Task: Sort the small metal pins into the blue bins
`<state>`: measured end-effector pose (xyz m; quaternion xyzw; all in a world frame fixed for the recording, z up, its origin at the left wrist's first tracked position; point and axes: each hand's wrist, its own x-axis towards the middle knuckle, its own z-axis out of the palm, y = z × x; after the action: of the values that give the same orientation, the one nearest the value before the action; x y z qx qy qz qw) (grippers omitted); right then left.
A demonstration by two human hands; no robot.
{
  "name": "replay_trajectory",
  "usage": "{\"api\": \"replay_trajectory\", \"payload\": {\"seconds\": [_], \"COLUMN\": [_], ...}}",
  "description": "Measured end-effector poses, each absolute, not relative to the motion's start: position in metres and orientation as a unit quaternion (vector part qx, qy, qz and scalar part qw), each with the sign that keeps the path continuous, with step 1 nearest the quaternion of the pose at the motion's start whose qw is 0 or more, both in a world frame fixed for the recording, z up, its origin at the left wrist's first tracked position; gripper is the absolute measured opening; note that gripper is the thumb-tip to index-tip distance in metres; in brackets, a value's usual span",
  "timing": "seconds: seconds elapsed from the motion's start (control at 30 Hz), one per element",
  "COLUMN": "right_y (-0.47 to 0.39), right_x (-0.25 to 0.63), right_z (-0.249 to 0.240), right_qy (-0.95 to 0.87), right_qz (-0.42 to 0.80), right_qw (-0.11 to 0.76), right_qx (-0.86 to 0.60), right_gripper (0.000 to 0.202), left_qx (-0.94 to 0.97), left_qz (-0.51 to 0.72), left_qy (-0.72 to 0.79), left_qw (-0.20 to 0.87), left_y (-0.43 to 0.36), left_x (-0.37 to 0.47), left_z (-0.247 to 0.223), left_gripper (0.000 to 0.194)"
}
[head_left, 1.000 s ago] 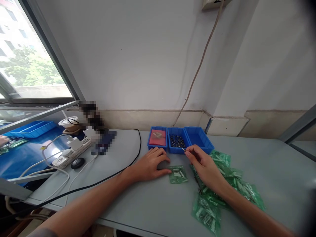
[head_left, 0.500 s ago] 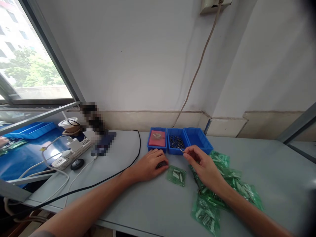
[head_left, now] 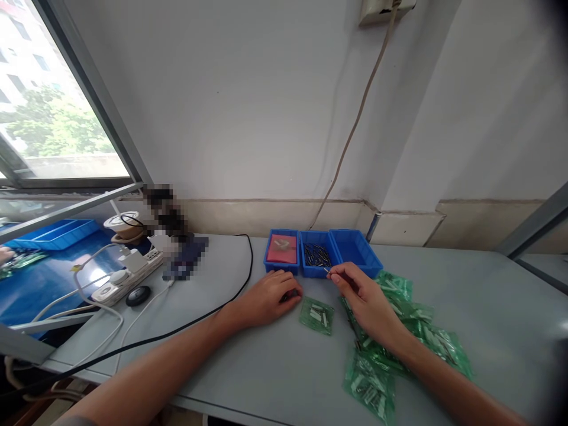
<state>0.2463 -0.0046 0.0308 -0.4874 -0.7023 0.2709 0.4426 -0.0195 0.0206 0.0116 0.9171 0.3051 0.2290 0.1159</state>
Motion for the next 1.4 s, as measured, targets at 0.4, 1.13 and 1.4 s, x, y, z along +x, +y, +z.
{"api": "replay_trajectory", "payload": {"seconds": [0.4, 1.13, 1.4], "right_y": [-0.006, -0.008, -0.002], "right_x": [0.245, 0.244, 0.247], "right_z": [0.032, 0.037, 0.029], "right_qy": [-0.693, -0.567, -0.544], "right_qz": [0.301, 0.564, 0.538], "right_qw": [0.441, 0.45, 0.487], "right_qx": [-0.485, -0.397, -0.421], "right_gripper": [0.023, 0.037, 0.037], "left_qx": [0.917, 0.918, 0.919], "left_qz": [0.223, 0.22, 0.225], "left_qy": [0.307, 0.304, 0.296], "left_qw": [0.125, 0.129, 0.131], "left_y": [0.02, 0.021, 0.022], "left_x": [-0.019, -0.02, -0.02], "left_z": [0.014, 0.013, 0.01], "left_gripper": [0.013, 0.011, 0.011]}}
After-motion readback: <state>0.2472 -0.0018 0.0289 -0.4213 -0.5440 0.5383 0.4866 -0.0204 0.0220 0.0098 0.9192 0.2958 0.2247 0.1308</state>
